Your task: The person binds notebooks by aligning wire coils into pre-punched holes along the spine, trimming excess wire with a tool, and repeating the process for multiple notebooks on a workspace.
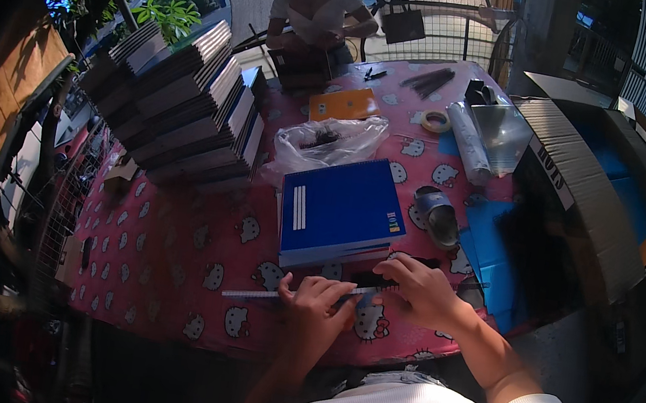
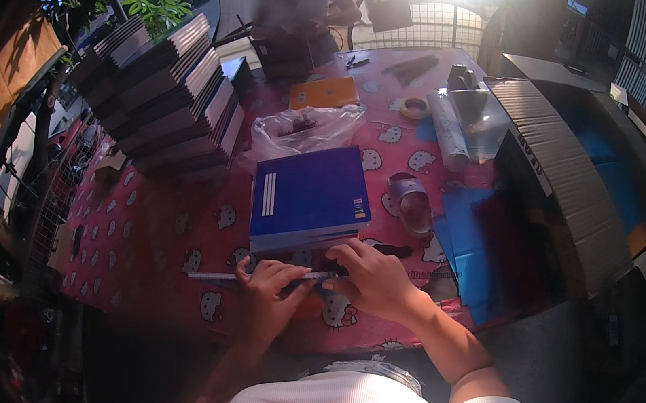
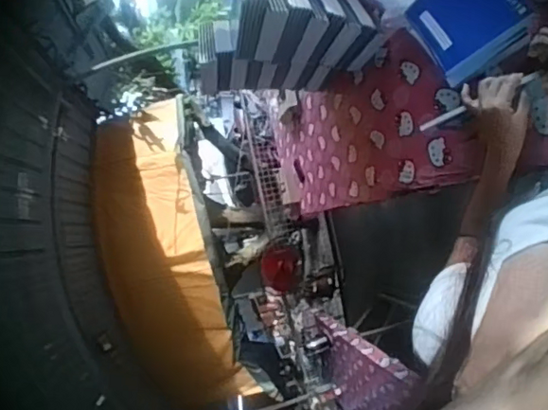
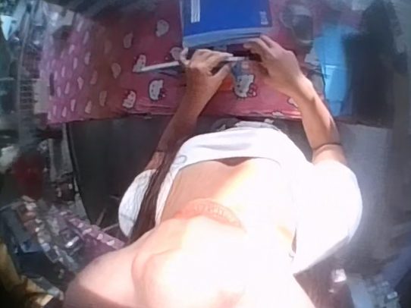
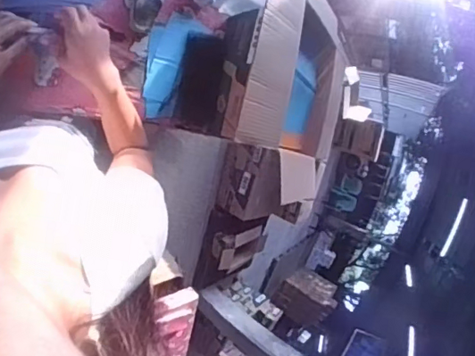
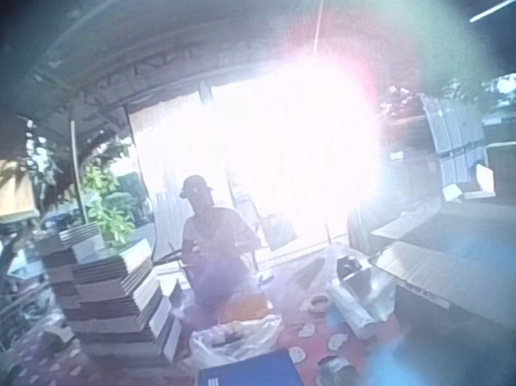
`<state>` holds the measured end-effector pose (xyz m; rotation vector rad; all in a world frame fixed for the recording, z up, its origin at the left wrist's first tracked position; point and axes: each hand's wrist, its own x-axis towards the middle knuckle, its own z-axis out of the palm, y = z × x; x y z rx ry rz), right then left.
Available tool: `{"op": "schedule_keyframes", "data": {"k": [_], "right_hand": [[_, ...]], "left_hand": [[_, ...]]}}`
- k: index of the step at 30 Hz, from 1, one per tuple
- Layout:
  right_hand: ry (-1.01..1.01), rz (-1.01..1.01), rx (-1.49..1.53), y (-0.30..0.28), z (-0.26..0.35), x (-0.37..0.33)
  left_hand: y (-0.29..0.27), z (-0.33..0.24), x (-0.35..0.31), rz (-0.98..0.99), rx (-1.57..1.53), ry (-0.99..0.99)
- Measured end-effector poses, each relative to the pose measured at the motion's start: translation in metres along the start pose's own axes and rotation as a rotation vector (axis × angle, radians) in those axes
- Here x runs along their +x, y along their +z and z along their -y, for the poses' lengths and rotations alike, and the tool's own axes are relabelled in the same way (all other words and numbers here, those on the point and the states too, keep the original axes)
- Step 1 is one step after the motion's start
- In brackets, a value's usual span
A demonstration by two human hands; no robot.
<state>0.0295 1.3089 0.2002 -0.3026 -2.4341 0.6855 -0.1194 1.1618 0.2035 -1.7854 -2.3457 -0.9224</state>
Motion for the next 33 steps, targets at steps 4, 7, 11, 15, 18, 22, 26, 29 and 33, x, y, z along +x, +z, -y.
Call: {"op": "schedule_keyframes", "data": {"k": [4, 7, 11, 15, 18, 22, 26, 29, 33], "right_hand": [[-0.053, 0.059, -0.102, 0.002, 0.005, -0.002], [-0.040, -0.056, -0.090, 0.005, 0.012, -0.001], [0.057, -0.046, -0.118, 0.001, 0.021, -0.008], [0.044, 0.032, -0.171, 0.008, 0.022, -0.007], [0.018, 0.304, 0.037, 0.000, -0.038, 0.004], [0.740, 0.218, -0.482, -0.007, -0.159, 0.024], [0.726, 0.086, -0.702, 0.042, -0.204, 0.008], [0.712, -0.088, -0.739, 0.034, -0.242, -0.001], [0.544, -0.427, 0.528, -0.022, -0.088, -0.013]], "left_hand": [[0.005, 0.006, 0.000, -0.081, -0.019, 0.037], [0.013, 0.007, 0.001, -0.086, -0.038, 0.040], [0.021, 0.007, -0.001, -0.131, -0.049, 0.066], [0.009, 0.005, -0.009, -0.086, -0.059, 0.027], [0.001, 0.011, -0.017, -0.057, -0.115, 0.070], [0.000, 0.014, -0.022, -0.031, -0.176, 0.115], [0.002, 0.016, -0.020, -0.085, -0.127, 0.165], [0.005, 0.014, -0.016, -0.140, -0.031, 0.149], [0.013, 0.026, -0.020, -0.172, -0.117, 0.162]]}}
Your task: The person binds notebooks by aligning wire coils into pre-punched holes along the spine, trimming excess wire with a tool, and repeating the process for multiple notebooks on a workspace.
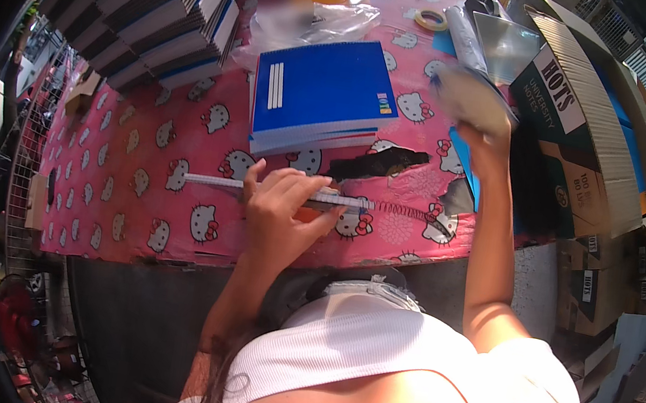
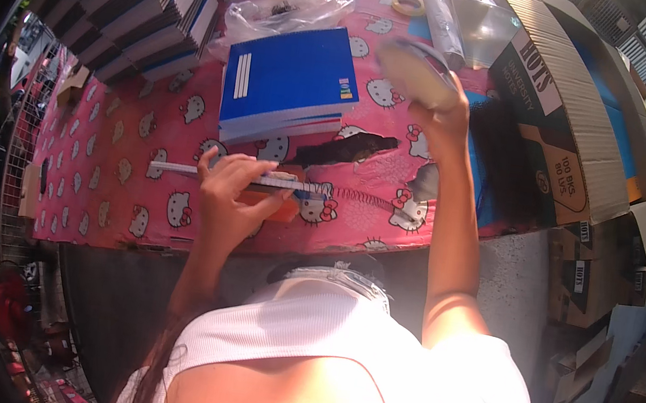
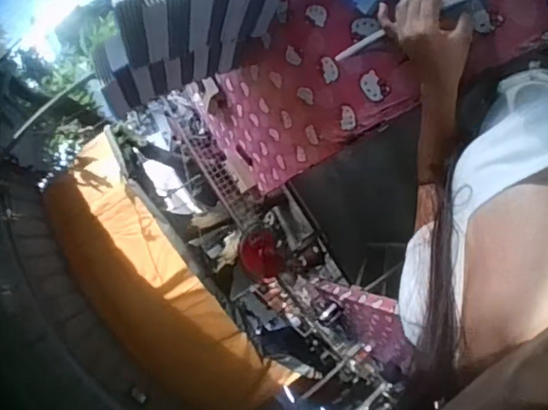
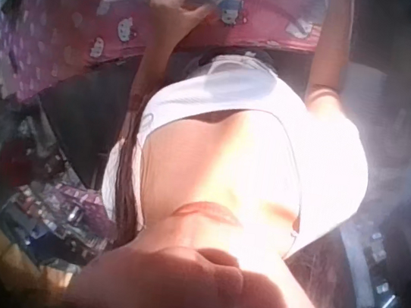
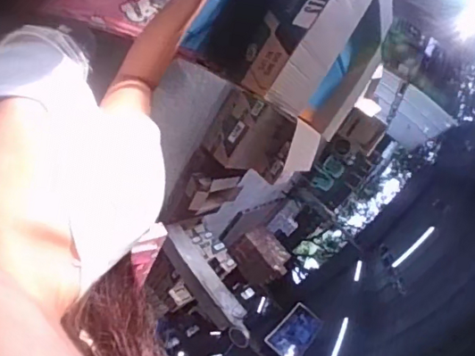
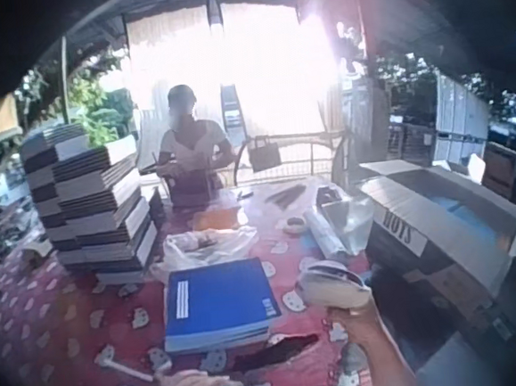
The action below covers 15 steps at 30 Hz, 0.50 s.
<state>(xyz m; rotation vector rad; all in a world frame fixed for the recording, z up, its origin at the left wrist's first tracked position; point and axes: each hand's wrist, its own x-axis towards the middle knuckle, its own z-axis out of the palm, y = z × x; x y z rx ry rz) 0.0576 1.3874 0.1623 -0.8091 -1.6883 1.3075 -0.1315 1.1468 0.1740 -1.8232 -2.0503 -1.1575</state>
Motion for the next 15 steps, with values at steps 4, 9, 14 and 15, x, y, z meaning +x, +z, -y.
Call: {"op": "schedule_keyframes", "data": {"k": [4, 9, 14, 15], "right_hand": [[-0.071, 0.478, -0.376, 0.028, -0.022, -0.028], [-0.069, 0.745, 0.090, 0.034, -0.011, -0.028], [-0.178, 0.630, 0.120, 0.035, -0.018, -0.019], [-0.181, 0.630, 0.271, 0.037, -0.021, -0.023]], "left_hand": [[-0.005, 0.003, 0.003, 0.007, -0.042, 0.038], [-0.005, 0.002, 0.005, 0.046, -0.053, 0.005], [-0.003, 0.006, 0.003, 0.028, -0.050, 0.005], [-0.003, 0.005, 0.001, 0.041, -0.053, -0.004]]}}
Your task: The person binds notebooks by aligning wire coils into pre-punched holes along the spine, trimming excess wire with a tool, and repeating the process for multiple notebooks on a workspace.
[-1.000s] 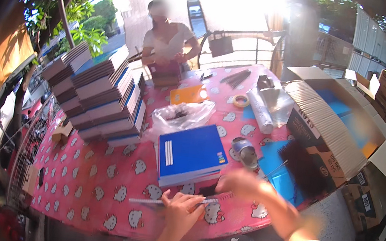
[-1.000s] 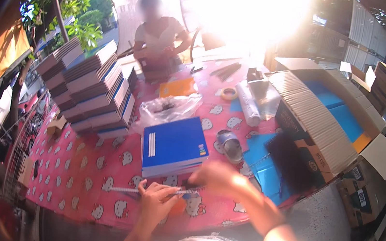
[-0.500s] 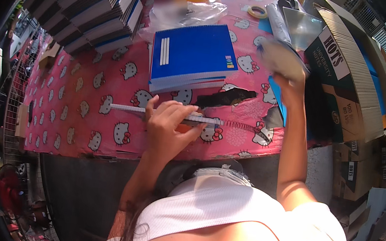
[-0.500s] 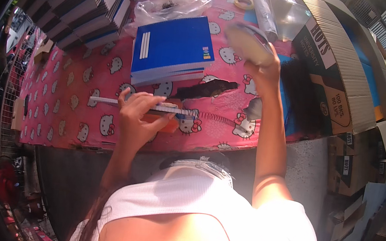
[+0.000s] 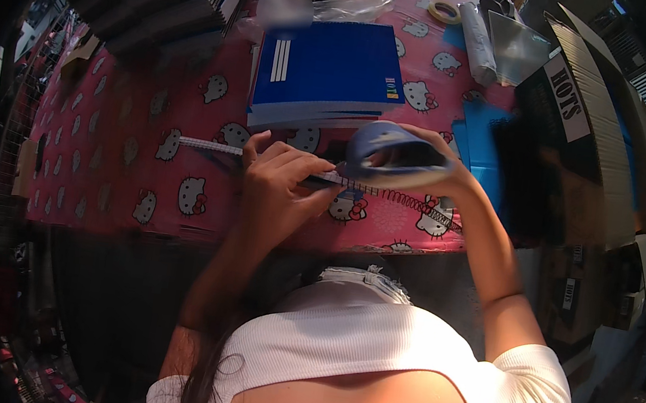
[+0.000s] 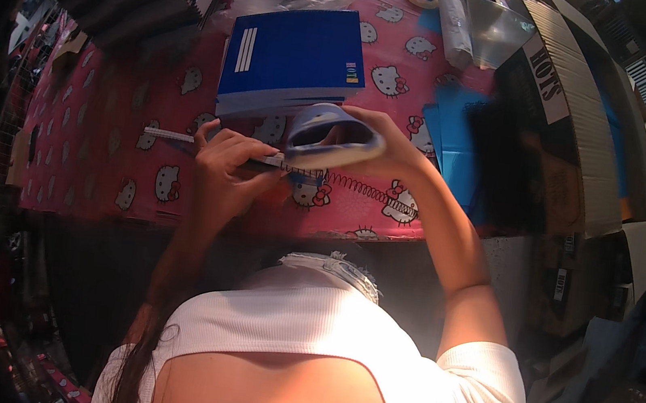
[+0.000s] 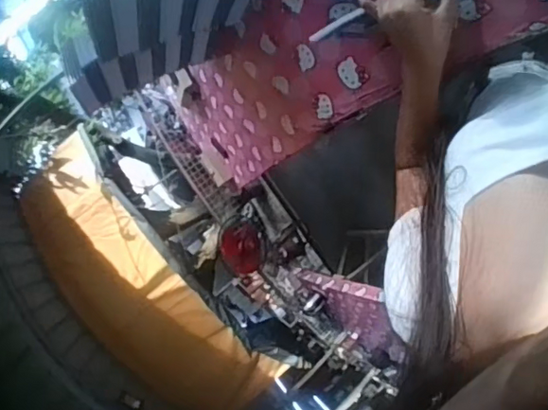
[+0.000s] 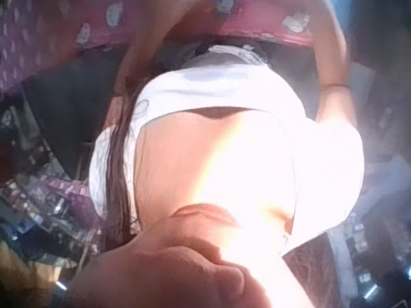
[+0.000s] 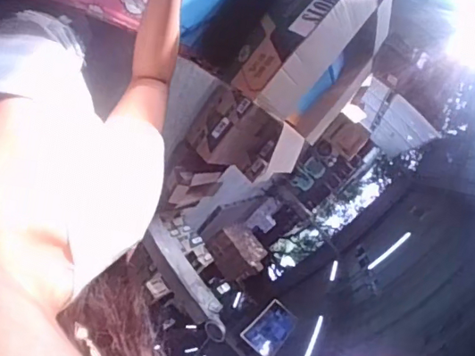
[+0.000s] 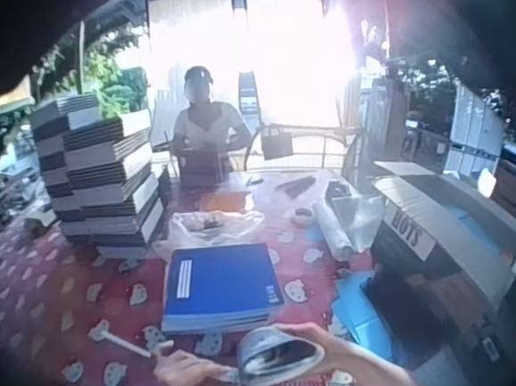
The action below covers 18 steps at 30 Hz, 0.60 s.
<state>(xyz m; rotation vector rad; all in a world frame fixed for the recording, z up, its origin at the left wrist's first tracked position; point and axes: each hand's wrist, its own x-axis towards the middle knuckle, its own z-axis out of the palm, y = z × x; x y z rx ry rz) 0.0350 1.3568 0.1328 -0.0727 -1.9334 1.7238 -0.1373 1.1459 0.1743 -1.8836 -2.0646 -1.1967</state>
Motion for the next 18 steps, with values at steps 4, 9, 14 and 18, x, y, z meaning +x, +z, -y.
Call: {"op": "schedule_keyframes", "data": {"k": [4, 9, 14, 18], "right_hand": [[0.229, 0.024, -0.287, 0.004, 0.020, 0.022], [0.264, 0.123, -0.190, 0.006, 0.013, 0.028], [0.213, 0.222, -0.906, 0.018, -0.005, 0.051], [0.025, 0.114, -0.071, 0.031, 0.012, 0.039]], "left_hand": [[-0.008, 0.004, 0.003, -0.029, -0.144, -0.144], [-0.022, 0.010, -0.004, -0.004, 0.086, -0.105], [-0.026, 0.016, -0.006, -0.024, 0.272, -0.189], [-0.033, 0.028, -0.018, -0.102, 0.360, -0.286]]}}
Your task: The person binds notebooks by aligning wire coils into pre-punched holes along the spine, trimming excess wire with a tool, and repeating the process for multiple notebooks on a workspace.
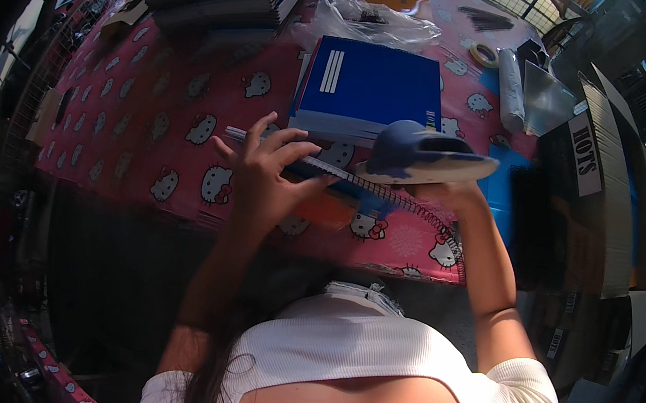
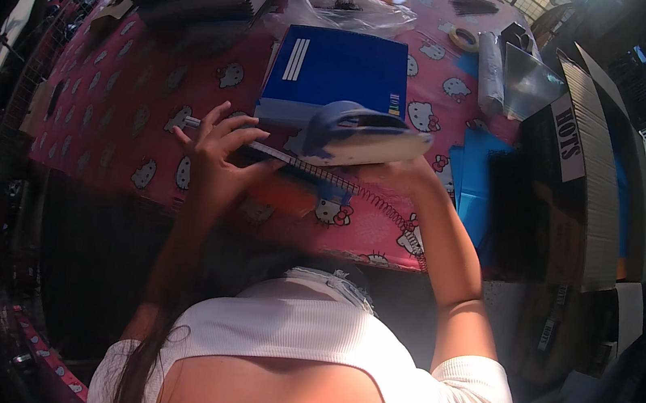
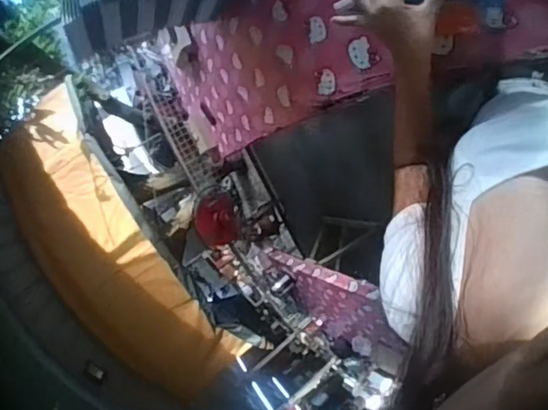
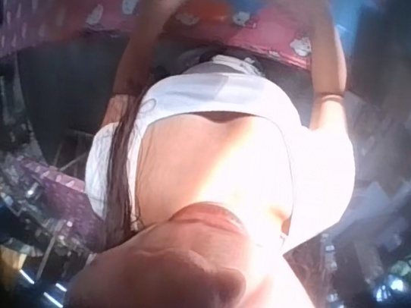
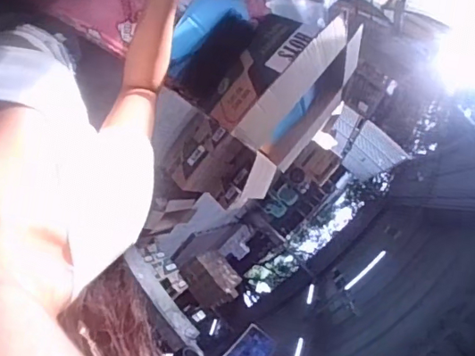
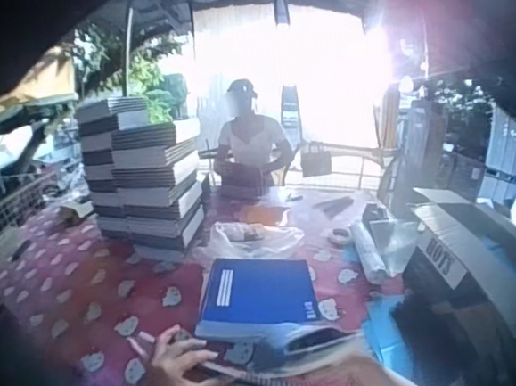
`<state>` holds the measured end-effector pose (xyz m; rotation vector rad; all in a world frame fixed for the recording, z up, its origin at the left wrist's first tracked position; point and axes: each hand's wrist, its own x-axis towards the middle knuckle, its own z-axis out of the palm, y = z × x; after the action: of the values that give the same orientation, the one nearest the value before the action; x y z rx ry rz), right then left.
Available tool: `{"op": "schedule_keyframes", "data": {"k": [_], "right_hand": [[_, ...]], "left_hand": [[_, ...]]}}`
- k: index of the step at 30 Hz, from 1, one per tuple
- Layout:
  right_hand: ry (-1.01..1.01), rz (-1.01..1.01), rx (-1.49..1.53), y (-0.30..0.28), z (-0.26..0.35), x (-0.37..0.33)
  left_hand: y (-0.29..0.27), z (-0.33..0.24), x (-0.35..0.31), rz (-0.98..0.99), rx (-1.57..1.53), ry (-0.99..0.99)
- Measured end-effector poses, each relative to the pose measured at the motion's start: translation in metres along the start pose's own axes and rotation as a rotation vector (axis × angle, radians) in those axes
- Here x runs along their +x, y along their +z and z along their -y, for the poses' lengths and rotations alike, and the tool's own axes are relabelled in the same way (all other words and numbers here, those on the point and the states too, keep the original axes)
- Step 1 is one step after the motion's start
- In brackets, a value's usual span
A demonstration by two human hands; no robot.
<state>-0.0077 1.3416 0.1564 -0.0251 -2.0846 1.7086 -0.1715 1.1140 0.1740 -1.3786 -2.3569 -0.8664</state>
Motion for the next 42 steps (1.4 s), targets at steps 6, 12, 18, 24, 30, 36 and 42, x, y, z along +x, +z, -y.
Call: {"op": "schedule_keyframes", "data": {"k": [6, 12, 18, 24, 30, 36, 42], "right_hand": [[0.206, -0.010, 0.469, 0.014, -0.005, 0.023], [0.103, 0.027, 0.495, 0.023, -0.008, 0.030], [0.222, -0.017, -0.167, 0.031, -0.016, 0.055], [0.247, 0.048, 0.210, 0.043, -0.020, 0.071], [0.167, 0.153, 0.032, 0.065, -0.019, 0.079], [0.157, 0.245, -0.761, 0.065, -0.036, 0.112], [0.279, 0.218, -0.436, 0.084, -0.014, 0.123]], "left_hand": [[0.000, 0.016, 0.003, 0.065, -0.375, -0.106], [-0.009, 0.019, 0.000, 0.030, -0.145, -0.062], [-0.012, 0.034, 0.000, -0.091, -0.201, -0.017], [-0.009, 0.049, -0.006, -0.258, -0.259, -0.096], [0.001, 0.069, -0.016, -0.104, -0.791, -0.305], [0.005, 0.080, -0.017, -0.174, -1.145, -0.349], [0.003, 0.092, -0.017, -0.194, -1.200, -0.335]]}}
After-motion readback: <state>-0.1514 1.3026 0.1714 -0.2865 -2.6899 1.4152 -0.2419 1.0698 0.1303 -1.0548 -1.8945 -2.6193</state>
